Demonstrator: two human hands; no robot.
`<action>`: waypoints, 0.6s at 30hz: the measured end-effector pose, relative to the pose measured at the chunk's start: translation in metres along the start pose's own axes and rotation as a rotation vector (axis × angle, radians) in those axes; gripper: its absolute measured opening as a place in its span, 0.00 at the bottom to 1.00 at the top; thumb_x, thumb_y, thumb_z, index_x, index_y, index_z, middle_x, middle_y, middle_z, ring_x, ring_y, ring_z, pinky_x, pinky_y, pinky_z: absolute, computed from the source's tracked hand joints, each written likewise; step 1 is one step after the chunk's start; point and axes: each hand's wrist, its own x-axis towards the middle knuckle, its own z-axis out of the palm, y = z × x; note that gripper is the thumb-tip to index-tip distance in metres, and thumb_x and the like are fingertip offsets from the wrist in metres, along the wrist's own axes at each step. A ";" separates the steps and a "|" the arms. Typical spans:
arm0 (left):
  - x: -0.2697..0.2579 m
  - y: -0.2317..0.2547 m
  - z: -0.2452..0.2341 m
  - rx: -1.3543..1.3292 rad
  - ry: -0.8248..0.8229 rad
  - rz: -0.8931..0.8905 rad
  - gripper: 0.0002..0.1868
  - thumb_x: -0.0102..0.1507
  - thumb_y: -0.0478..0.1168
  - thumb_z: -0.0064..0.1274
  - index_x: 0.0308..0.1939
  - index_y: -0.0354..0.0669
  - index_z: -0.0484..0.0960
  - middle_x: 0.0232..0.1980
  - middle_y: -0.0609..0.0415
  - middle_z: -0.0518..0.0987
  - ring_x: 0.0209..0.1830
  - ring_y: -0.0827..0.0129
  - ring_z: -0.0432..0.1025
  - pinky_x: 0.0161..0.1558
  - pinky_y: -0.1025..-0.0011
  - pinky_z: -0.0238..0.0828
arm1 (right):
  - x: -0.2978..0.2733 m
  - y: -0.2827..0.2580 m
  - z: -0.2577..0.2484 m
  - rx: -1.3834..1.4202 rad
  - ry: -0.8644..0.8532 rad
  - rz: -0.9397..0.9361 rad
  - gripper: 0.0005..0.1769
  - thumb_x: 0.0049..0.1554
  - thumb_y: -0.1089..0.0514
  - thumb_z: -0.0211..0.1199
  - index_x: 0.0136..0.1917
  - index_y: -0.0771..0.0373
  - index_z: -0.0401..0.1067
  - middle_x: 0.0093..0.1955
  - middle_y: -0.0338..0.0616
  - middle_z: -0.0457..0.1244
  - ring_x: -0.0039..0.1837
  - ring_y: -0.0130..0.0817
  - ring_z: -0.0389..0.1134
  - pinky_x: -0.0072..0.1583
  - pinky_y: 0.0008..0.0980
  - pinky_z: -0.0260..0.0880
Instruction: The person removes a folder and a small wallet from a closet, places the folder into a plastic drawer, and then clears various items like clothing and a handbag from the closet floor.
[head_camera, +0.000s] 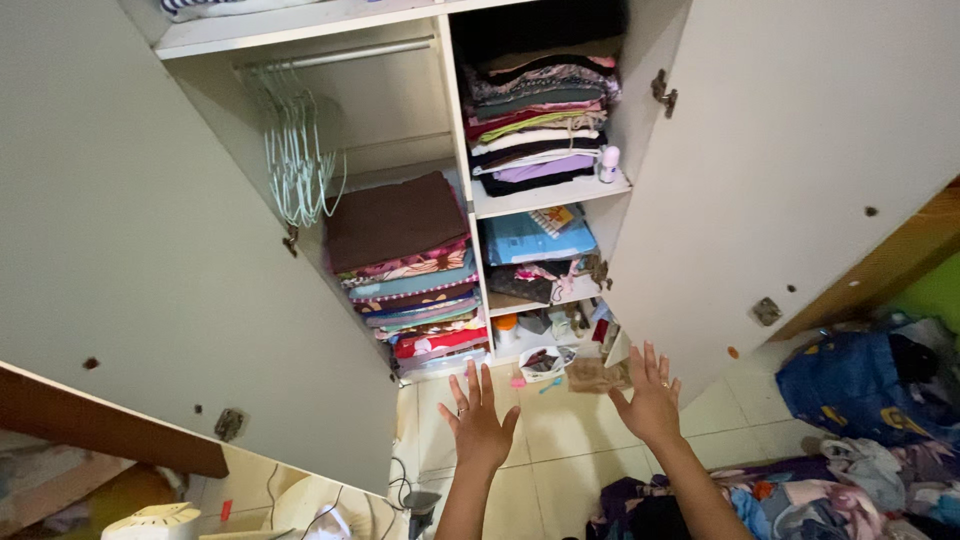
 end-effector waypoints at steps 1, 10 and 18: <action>0.001 -0.006 0.001 0.001 0.000 -0.004 0.51 0.66 0.62 0.50 0.81 0.51 0.35 0.85 0.56 0.28 0.84 0.45 0.21 0.74 0.31 0.22 | 0.000 -0.005 0.002 0.002 -0.003 -0.003 0.54 0.52 0.38 0.65 0.82 0.51 0.42 0.87 0.47 0.33 0.85 0.58 0.34 0.74 0.70 0.40; 0.022 -0.029 0.017 -0.031 -0.004 -0.058 0.51 0.66 0.60 0.51 0.81 0.52 0.35 0.85 0.57 0.30 0.84 0.44 0.23 0.73 0.29 0.25 | 0.024 -0.010 0.042 0.160 0.074 -0.119 0.51 0.53 0.43 0.67 0.82 0.56 0.46 0.83 0.54 0.41 0.83 0.60 0.41 0.78 0.57 0.45; 0.105 -0.035 0.094 -0.321 0.172 -0.053 0.48 0.65 0.50 0.56 0.80 0.45 0.42 0.79 0.41 0.54 0.75 0.45 0.56 0.69 0.38 0.51 | 0.115 0.023 0.106 0.440 0.048 -0.170 0.45 0.53 0.49 0.69 0.77 0.65 0.55 0.76 0.63 0.54 0.78 0.56 0.53 0.73 0.43 0.55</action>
